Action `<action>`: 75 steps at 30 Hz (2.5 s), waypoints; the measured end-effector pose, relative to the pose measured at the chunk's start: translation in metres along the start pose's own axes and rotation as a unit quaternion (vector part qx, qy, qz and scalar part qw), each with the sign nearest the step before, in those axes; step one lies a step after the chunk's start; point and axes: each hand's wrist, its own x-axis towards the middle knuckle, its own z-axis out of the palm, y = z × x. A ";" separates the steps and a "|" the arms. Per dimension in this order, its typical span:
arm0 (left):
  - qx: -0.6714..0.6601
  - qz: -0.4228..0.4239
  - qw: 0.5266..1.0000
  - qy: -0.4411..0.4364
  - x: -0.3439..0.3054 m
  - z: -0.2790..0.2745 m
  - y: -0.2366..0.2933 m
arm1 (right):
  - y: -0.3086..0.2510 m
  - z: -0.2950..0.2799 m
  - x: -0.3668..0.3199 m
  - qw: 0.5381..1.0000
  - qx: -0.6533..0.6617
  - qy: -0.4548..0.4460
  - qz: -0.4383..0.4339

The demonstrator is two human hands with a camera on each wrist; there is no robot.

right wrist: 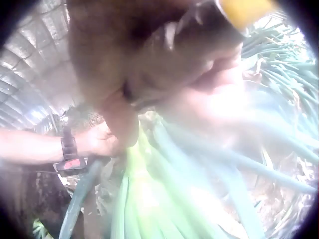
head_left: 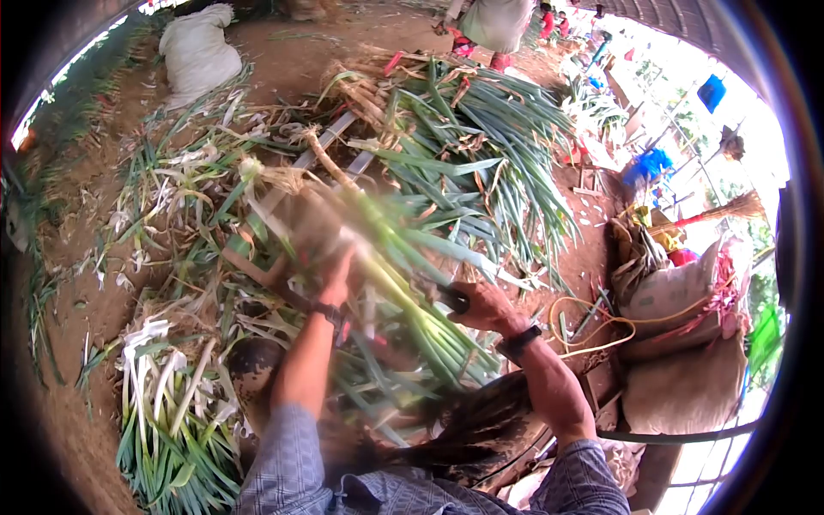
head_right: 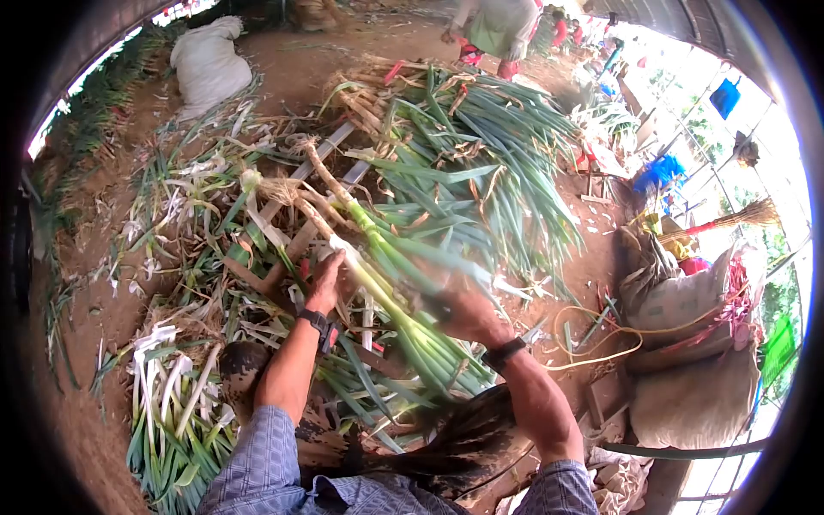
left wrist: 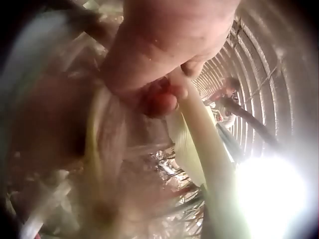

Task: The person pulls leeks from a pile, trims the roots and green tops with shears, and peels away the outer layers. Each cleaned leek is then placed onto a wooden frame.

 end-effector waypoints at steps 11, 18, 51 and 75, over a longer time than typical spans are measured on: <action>0.124 0.074 0.976 -0.163 -0.035 -0.016 -0.013 | -0.022 0.006 0.005 0.994 -0.020 0.077 -0.073; 0.082 -0.006 0.980 -0.179 -0.076 -0.006 0.001 | -0.035 0.004 0.008 0.992 -0.003 0.093 -0.083; -0.129 0.006 0.991 -0.033 -0.121 0.029 0.015 | -0.042 0.021 0.002 0.982 -0.066 0.103 -0.141; -0.150 0.047 0.987 -0.031 -0.131 0.044 0.089 | -0.038 -0.006 -0.016 0.989 0.033 0.063 -0.130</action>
